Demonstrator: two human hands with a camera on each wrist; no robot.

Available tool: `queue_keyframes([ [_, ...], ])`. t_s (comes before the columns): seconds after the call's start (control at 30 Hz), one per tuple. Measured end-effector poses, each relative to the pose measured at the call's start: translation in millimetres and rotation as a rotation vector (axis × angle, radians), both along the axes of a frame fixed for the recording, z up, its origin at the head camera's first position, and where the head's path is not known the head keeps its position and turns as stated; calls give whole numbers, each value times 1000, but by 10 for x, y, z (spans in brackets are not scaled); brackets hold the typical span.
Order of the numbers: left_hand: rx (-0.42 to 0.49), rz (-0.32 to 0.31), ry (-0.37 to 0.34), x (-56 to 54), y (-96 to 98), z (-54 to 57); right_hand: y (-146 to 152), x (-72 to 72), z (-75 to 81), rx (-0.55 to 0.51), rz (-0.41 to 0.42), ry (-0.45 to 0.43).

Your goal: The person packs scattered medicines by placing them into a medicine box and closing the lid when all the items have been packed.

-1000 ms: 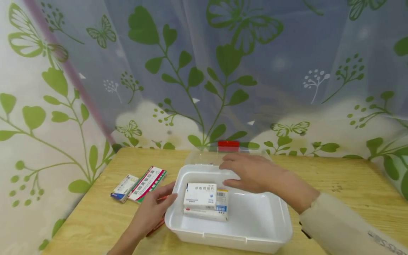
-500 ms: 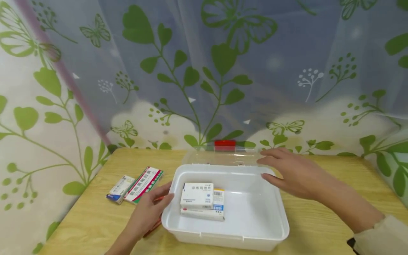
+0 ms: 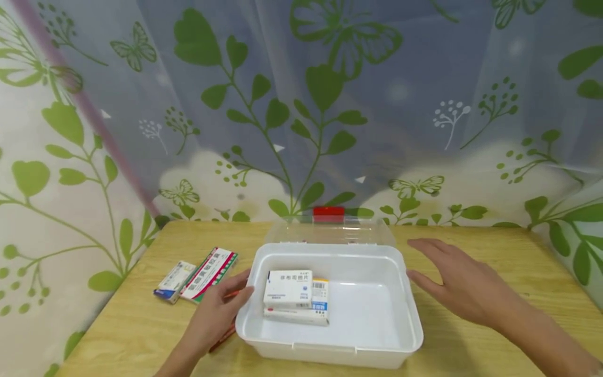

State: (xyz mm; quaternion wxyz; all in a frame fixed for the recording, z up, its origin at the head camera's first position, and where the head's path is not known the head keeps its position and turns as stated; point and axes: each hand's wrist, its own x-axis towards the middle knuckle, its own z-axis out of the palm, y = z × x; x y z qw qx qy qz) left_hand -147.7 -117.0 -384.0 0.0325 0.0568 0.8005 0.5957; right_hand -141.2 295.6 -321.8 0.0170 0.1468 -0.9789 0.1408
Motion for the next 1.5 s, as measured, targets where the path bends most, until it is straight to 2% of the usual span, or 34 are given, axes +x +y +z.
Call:
queue_keyframes([
  [0.2, 3, 2, -12, 1, 6, 10, 2, 27, -115, -245, -26, -156],
  [0.27, 6, -1, -5, -3, 3, 5, -8, 36, -157, -303, -25, -180],
  [0.37, 21, -6, 0, -5, 1, -3, -30, 51, -215, -358, -20, -186],
  [0.57, 35, -7, -11, -7, -1, -14, -68, 69, -295, -397, -25, -176],
  [0.67, 27, -2, -10, -8, -3, -10, -79, 56, -320, -490, -36, -236],
  [0.77, 35, 0, -11, -6, -5, -4, -80, 40, -338, -621, -41, -333],
  [0.9, 50, -6, -18, 2, -6, -4, -64, 23, -347, -731, -61, -450],
  [1.07, 36, 2, -19, 3, -6, -12, -48, 7, -352, -784, -88, -534],
  [1.27, 26, 6, -26, 4, -3, -13, -44, 6, -357, -789, -131, -572],
  [1.5, 25, 3, -24, -9, -9, -24, -6, -22, -339, -803, -126, -649],
])
